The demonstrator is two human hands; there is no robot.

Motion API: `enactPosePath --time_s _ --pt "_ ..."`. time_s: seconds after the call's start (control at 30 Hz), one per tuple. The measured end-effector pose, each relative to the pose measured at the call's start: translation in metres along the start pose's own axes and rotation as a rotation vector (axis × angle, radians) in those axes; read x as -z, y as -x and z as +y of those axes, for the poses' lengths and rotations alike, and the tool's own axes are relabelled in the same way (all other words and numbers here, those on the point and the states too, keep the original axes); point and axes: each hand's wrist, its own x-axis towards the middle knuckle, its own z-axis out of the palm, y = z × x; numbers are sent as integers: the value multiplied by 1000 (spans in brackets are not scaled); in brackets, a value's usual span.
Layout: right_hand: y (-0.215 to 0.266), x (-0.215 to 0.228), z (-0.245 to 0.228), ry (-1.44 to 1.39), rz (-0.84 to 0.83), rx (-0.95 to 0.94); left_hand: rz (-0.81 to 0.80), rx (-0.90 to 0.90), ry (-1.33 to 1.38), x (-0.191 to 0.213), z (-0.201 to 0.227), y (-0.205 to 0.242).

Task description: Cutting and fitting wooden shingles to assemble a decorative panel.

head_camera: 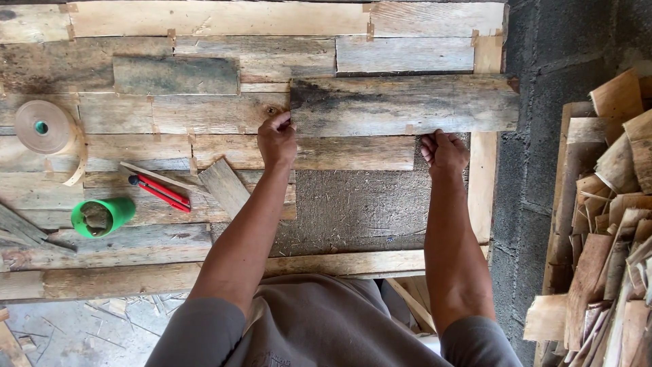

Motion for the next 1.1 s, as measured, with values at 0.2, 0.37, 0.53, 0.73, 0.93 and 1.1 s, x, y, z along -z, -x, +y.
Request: enactPosePath --time_s 0.2,0.37,0.53,0.73,0.93,1.1 --pt "7 -3 -6 39 10 -2 -13 -17 -101 2 0 -8" --pt "8 -8 -9 76 46 -23 -22 -85 -153 3 -9 -18" --pt "6 -8 -9 102 57 -21 -22 -95 -191 3 -15 -25" --pt "7 -9 -12 107 49 -27 27 -59 -159 0 -12 -24" --pt "10 -8 -15 117 46 -32 16 79 -120 3 2 -19" --pt "11 -8 -17 150 48 -49 26 87 -145 3 2 -19"
